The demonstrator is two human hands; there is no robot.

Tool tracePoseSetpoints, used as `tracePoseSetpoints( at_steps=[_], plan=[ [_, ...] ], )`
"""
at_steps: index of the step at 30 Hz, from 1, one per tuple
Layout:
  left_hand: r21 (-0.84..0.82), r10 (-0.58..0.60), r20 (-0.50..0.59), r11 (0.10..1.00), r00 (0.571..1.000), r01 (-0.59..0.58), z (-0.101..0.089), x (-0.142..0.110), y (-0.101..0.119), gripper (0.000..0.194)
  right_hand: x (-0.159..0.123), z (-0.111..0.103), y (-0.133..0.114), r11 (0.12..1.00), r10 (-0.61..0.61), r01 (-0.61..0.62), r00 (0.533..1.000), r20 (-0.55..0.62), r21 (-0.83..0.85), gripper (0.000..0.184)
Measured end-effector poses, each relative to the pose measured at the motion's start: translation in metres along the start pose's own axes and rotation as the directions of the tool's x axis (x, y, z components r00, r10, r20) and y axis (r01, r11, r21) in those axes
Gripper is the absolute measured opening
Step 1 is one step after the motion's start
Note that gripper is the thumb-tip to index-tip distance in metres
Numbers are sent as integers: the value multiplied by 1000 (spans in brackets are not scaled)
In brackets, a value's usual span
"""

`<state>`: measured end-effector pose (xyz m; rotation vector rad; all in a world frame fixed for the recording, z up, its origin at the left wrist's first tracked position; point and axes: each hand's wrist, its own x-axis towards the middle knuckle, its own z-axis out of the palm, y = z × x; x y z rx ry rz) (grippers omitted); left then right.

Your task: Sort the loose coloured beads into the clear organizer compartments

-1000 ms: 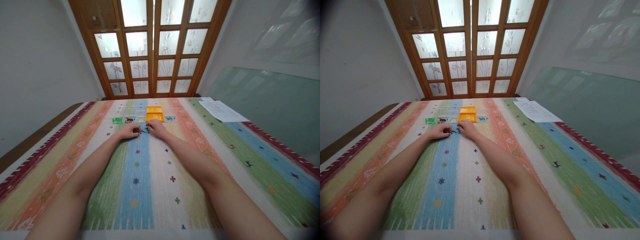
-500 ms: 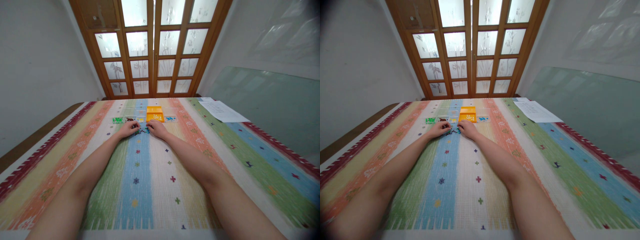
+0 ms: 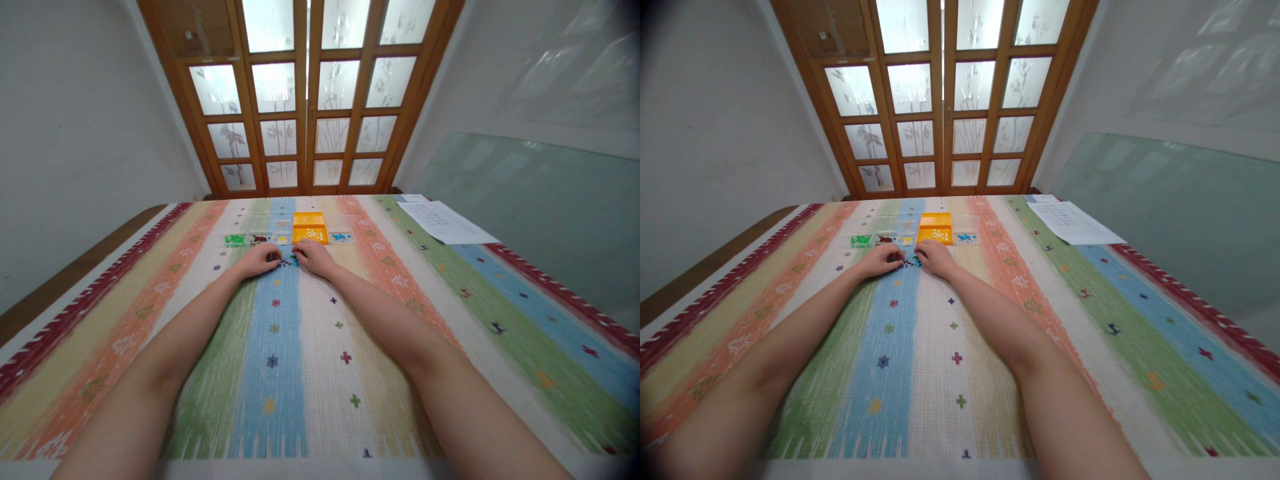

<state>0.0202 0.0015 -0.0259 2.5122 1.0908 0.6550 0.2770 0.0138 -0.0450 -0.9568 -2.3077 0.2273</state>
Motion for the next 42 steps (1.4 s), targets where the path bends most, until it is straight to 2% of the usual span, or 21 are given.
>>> tracePoseSetpoints(
  at_steps=[9,16,21,30,38,42],
  plan=[
    [-3,-102,-27,995,994,102,4,2,-4,16,0,0,0,1000,5,-4,1000,18,-15,18],
    [2,-121,-56,993,991,121,3,1,-5,16,0,0,0,1000,10,-9,1000,25,-16,19],
    [-110,-204,-143,976,968,189,5,-1,-13,18,1,0,1,1000,11,-11,1000,26,-17,18],
    [-261,-262,-243,945,934,197,5,1,-24,16,0,1,2,1000,6,-5,1000,27,-17,18],
    [-266,-288,-258,939,922,218,7,2,-21,20,0,1,2,1000,-1,1,1000,18,-10,18],
    [-334,-277,-235,923,932,190,12,5,-18,22,0,1,1,1000,-4,4,1000,17,-12,17]
  ],
)
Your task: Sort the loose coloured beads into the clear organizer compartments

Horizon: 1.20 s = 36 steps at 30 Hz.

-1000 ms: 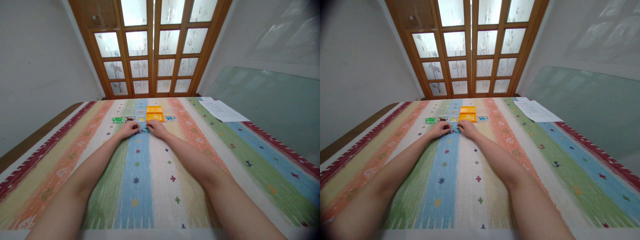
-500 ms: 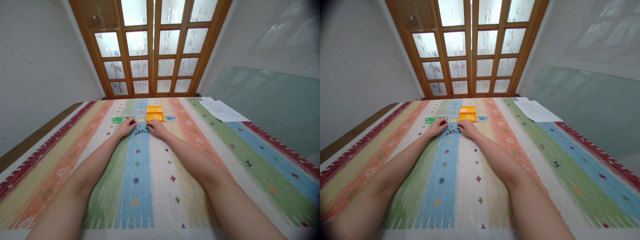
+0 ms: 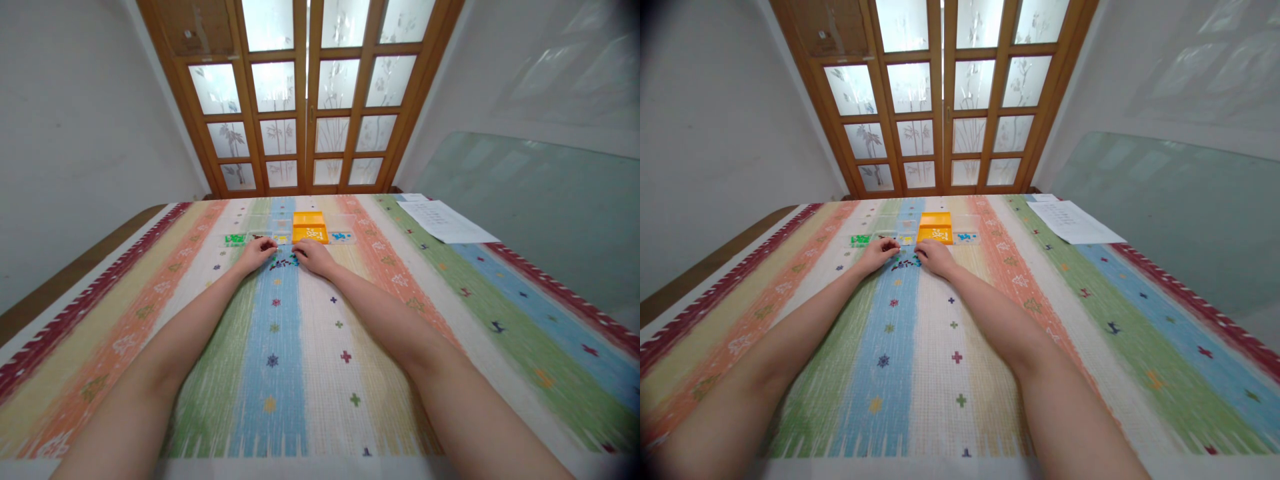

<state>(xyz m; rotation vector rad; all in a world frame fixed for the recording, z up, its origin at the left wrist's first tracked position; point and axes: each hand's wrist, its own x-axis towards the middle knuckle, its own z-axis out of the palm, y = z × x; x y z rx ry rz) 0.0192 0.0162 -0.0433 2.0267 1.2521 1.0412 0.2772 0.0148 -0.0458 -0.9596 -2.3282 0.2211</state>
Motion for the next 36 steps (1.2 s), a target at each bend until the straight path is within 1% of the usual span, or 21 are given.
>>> tracePoseSetpoints(
  at_steps=[4,7,10,14,17,21,25,28,31,33,36],
  plan=[
    [-156,-19,-19,988,1000,15,11,1,8,22,0,-1,-3,999,-28,29,998,-48,29,15],
    [-200,-13,-28,980,1000,7,18,1,15,21,0,-1,-6,997,-41,47,995,-95,60,14],
    [-171,15,-15,985,1000,-18,22,-1,22,19,0,-1,-8,997,-46,52,994,-103,65,13],
    [-88,56,0,995,998,-56,24,-3,27,16,1,-1,-9,996,-74,79,993,-91,50,13],
    [-32,64,14,997,998,-64,25,-5,31,15,1,-1,-9,995,-84,87,994,-74,38,13],
    [-23,61,27,998,998,-61,25,-7,36,15,1,-3,-11,996,-86,88,994,-64,25,13],
    [-19,66,23,998,998,-65,25,-7,38,15,1,-5,-11,996,-91,93,992,-83,17,11],
    [53,71,-2,996,997,-71,21,-5,33,12,1,-6,-7,998,-49,53,992,-119,31,9],
    [173,68,-19,983,998,-63,12,-4,22,12,3,-10,2,998,48,-40,982,-185,48,9],
    [237,54,15,970,998,-56,3,-4,13,14,4,-14,11,993,116,-112,964,-238,31,10],
    [246,50,92,967,995,-71,-12,-4,3,18,4,-21,27,973,210,-229,926,-314,-27,12]
  ],
)
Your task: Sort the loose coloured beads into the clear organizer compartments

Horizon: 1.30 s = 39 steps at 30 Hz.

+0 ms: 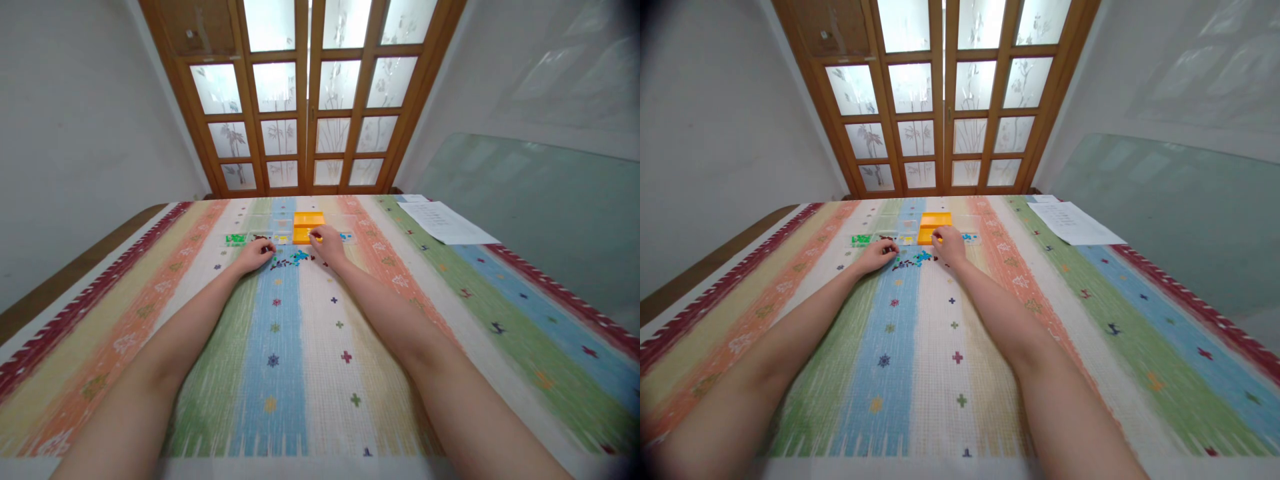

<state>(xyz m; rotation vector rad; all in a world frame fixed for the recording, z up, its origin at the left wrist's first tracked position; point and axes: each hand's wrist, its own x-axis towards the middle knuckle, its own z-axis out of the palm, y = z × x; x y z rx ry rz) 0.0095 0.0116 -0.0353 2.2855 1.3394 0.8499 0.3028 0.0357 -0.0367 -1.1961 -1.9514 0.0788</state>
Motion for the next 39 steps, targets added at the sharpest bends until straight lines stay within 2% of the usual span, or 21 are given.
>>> tracePoseSetpoints(
  at_steps=[4,7,10,19,24,29,34,39],
  plan=[
    [-30,73,104,997,992,-70,-11,-2,-4,23,3,-5,16,973,156,-163,986,-54,-163,16],
    [-25,163,191,987,968,-161,-15,-1,-1,22,3,-6,20,950,201,-207,978,-50,-232,18],
    [-15,201,216,979,955,-203,-15,0,2,20,2,-4,17,957,158,-161,987,-31,-243,19],
    [-45,139,174,990,975,-133,-11,0,5,14,-5,4,-1,990,-17,23,999,42,-138,16],
    [-125,-7,42,992,999,12,-5,-1,-10,19,-6,5,-4,991,-64,71,996,59,-114,14],
    [-239,-127,-151,967,980,89,-6,3,-25,20,-6,5,-4,993,-72,78,995,67,-93,14],
    [-245,-247,-362,956,899,164,-15,5,-32,15,-7,5,-8,993,-78,86,993,93,-86,14],
    [-253,-354,-562,934,748,252,-27,4,-47,17,-9,8,-11,989,-115,126,984,134,-79,16]
  ],
)
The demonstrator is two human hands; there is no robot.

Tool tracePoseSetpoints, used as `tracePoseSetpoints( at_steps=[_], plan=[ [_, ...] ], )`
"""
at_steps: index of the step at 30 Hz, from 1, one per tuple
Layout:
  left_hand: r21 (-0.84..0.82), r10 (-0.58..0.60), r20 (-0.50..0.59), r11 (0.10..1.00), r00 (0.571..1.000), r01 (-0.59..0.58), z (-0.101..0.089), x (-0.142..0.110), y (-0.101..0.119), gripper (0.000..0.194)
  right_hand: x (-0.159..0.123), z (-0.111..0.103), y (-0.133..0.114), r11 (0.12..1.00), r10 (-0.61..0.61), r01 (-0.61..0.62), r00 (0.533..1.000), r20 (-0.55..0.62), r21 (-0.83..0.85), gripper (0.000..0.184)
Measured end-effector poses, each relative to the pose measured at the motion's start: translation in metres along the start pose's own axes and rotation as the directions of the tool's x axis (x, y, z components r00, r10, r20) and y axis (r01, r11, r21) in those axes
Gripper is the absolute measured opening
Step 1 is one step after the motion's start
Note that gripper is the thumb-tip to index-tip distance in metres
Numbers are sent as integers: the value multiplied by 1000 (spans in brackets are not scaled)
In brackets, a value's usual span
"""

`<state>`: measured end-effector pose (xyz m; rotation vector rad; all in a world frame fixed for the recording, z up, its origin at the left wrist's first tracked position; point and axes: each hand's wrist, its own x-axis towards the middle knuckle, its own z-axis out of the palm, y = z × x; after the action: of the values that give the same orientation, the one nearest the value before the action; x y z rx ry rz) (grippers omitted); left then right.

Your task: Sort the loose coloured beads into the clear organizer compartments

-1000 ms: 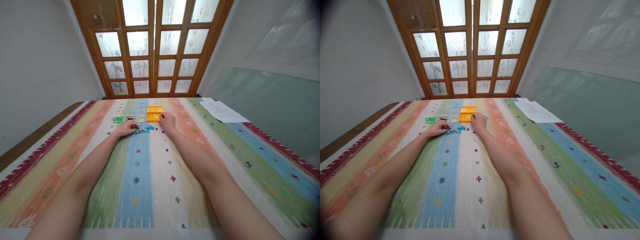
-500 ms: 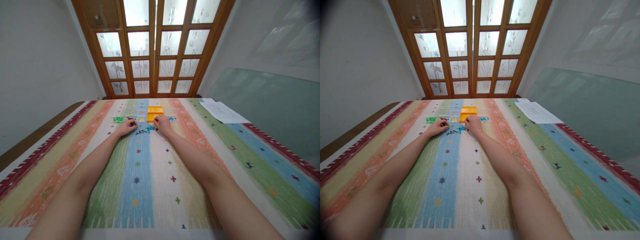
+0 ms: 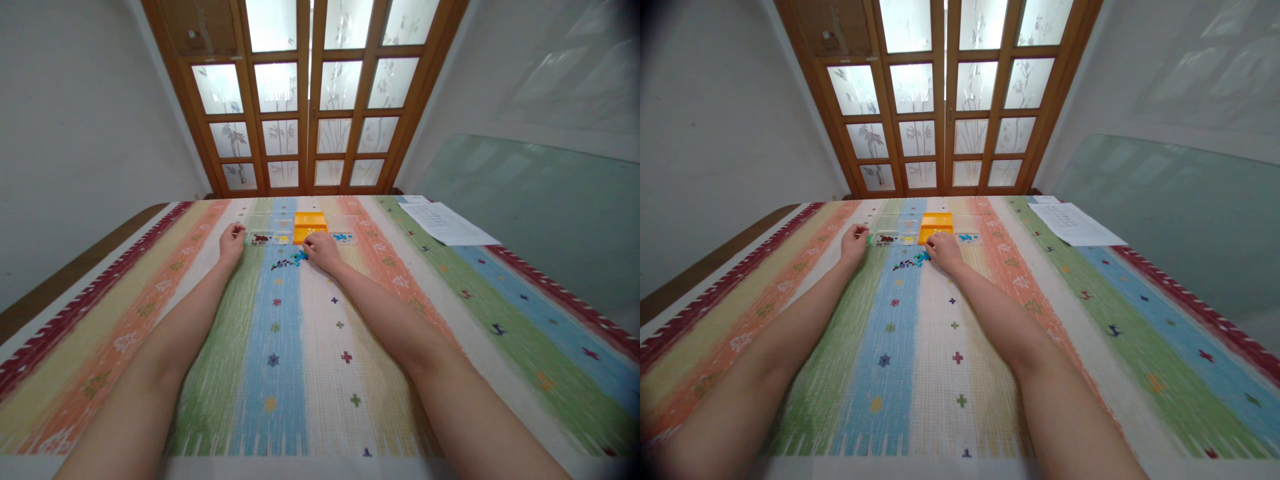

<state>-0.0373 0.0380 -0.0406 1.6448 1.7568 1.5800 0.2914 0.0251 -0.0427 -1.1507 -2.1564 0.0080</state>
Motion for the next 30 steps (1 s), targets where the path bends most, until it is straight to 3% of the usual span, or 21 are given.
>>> tracePoseSetpoints(
  at_steps=[3,6,8,10,11,13,15,16,18,22,30],
  plan=[
    [-4,-57,-82,998,995,57,-6,4,-7,21,0,1,-1,1000,-13,13,1000,23,-7,17],
    [8,-100,-61,995,993,101,-8,2,-4,32,0,0,-2,1000,-20,20,999,43,-7,17],
    [-10,-59,67,998,996,60,-7,-2,4,33,0,0,-1,1000,-23,23,999,44,-8,17],
    [-53,43,306,998,951,-28,-4,-7,15,29,0,1,0,1000,-26,26,999,43,-13,17],
    [-75,96,448,995,889,-69,-3,-9,22,27,0,1,0,999,-29,29,999,43,-15,17],
    [-90,162,690,986,706,-139,-3,-14,35,24,0,2,1,999,-34,35,998,44,-18,18],
    [-92,179,835,978,521,-189,-4,-18,47,21,0,2,1,999,-35,36,998,48,-17,18],
    [-96,180,871,975,458,-201,-5,-19,52,20,0,2,1,999,-34,34,998,51,-16,17],
    [-103,173,905,975,390,-196,-8,-21,59,21,1,2,0,999,-31,32,998,59,-14,17],
    [-104,153,920,983,362,-151,-10,-24,66,27,1,3,0,999,-45,46,997,63,-13,17],
    [-140,221,906,961,362,-238,-1,-30,65,16,0,4,1,998,-60,61,997,56,-19,17]
  ],
)
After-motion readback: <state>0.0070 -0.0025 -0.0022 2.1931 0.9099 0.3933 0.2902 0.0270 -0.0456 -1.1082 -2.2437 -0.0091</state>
